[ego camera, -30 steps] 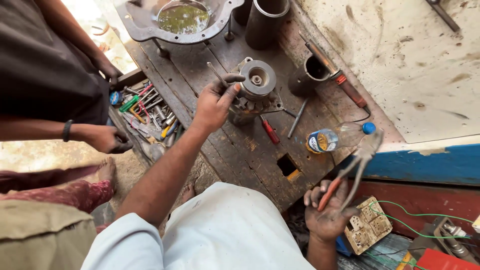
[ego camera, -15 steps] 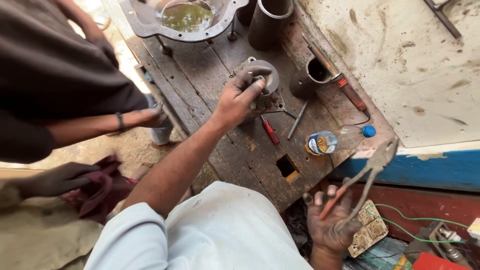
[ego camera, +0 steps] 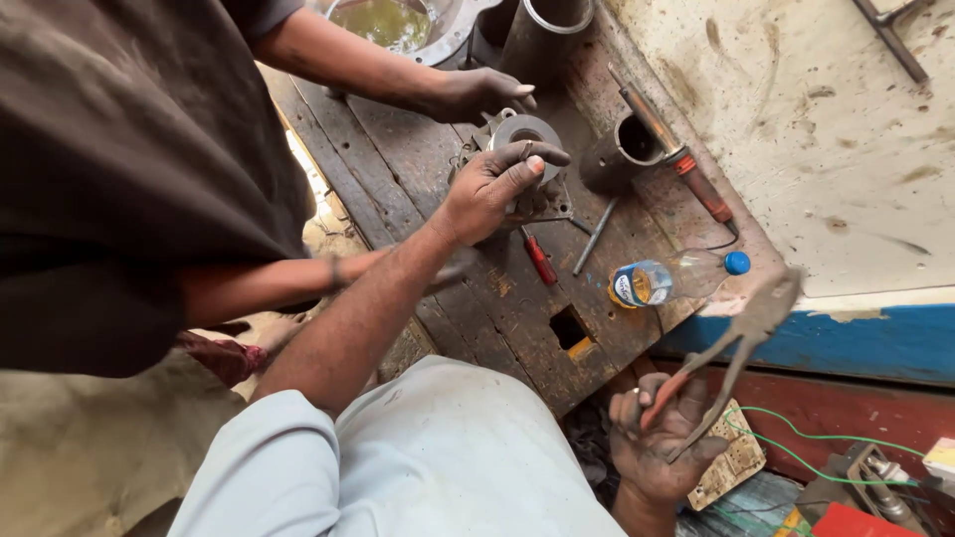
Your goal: Disassembling and repairing an automotive alternator on a workshop bench.
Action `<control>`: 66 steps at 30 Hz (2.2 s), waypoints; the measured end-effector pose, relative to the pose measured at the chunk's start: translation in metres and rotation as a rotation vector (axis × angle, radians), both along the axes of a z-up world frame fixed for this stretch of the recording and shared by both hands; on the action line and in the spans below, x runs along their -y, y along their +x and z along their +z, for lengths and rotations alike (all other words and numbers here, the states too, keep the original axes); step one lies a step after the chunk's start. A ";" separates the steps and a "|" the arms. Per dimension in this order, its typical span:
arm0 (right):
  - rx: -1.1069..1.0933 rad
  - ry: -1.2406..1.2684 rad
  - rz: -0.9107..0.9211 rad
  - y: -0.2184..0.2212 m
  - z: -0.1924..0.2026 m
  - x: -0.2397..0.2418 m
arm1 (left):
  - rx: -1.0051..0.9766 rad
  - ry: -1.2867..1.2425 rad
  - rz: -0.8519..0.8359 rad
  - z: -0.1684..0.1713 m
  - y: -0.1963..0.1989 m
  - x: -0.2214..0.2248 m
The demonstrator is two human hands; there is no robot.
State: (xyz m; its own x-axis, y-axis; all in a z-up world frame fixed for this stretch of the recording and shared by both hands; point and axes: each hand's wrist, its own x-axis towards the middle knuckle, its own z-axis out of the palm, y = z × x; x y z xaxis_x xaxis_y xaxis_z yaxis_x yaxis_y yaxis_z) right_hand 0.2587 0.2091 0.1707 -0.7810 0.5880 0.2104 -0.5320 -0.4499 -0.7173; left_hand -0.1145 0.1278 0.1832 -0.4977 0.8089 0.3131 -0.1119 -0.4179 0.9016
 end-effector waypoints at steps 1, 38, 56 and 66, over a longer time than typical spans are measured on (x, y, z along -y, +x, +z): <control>-0.023 -0.020 -0.054 -0.004 0.006 0.004 | 0.088 -0.016 -0.046 0.001 0.000 -0.001; 1.458 1.378 0.323 0.032 -0.352 -0.069 | -0.751 -0.442 0.228 0.063 0.003 0.029; 1.272 0.814 0.260 -0.012 -0.194 -0.020 | -0.836 -0.468 0.209 0.075 0.011 0.022; 1.052 0.675 0.110 -0.006 -0.134 -0.020 | -0.849 -0.465 0.225 0.061 0.008 0.018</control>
